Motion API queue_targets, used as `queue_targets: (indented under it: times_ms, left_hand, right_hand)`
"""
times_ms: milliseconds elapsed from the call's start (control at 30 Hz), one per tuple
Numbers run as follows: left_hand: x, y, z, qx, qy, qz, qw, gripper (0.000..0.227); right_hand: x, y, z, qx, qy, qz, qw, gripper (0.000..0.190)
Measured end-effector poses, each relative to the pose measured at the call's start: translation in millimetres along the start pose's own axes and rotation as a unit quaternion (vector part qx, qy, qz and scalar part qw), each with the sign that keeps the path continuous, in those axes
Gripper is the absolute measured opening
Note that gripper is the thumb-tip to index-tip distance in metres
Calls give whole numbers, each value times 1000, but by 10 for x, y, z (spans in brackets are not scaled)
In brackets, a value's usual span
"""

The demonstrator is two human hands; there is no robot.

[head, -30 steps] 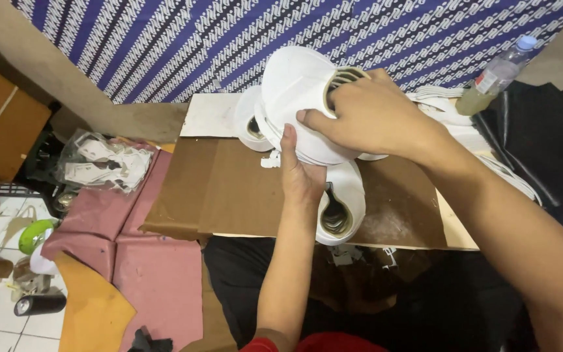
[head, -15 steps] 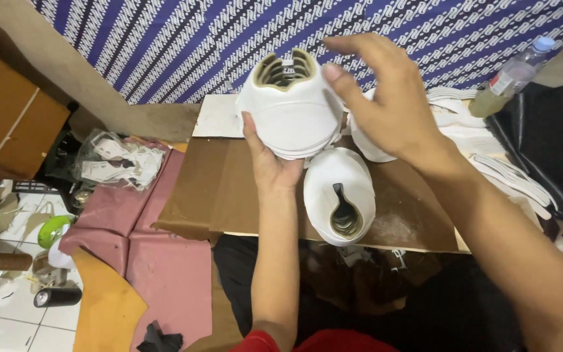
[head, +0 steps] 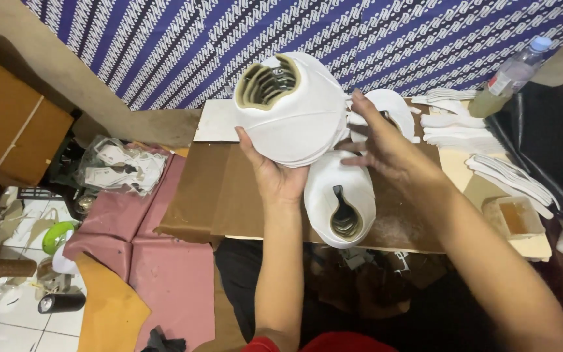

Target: The person is picking up, inspecting, and stacking white shoe upper components on a cardboard box surface in a workshop.

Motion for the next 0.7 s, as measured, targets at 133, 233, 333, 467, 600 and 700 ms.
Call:
queue_targets:
  times_ms: [133,233,333,467,600,700]
  left_hand:
    - [151,22,126,-8,-2,18,1000,82]
    - [245,47,247,-15,-28,33,999,82]
    - [285,31,381,20,-123,45,991,82]
    - [265,64,419,23,-187,54,981,78]
    - [279,104,346,33,-211,60,975,80]
    - [320,156,300,34,-205,73,975,84]
  right_hand:
    - [-302,-347,163,74,-144,-34,986,134]
    - [-386,-619,359,59,-206,36,976,128]
    - [-403,-628,404,19,-223,117,967,80]
    - [-384,-517,454,-51,-233,154,959,60]
    - [-404,-579,560,-72,-213,156,962,60]
    - [-425,-580,573,-61,-211,150,964,61]
Point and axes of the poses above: each hand's wrist, its own y-axis away from the middle knuckle, its own z-axis out of the back of the hand, x = y × z, the point moved 4 cm from there along -y, towards the middle knuckle, and after that the axes turned 6 degrees about -z, right-handed, at the moved point
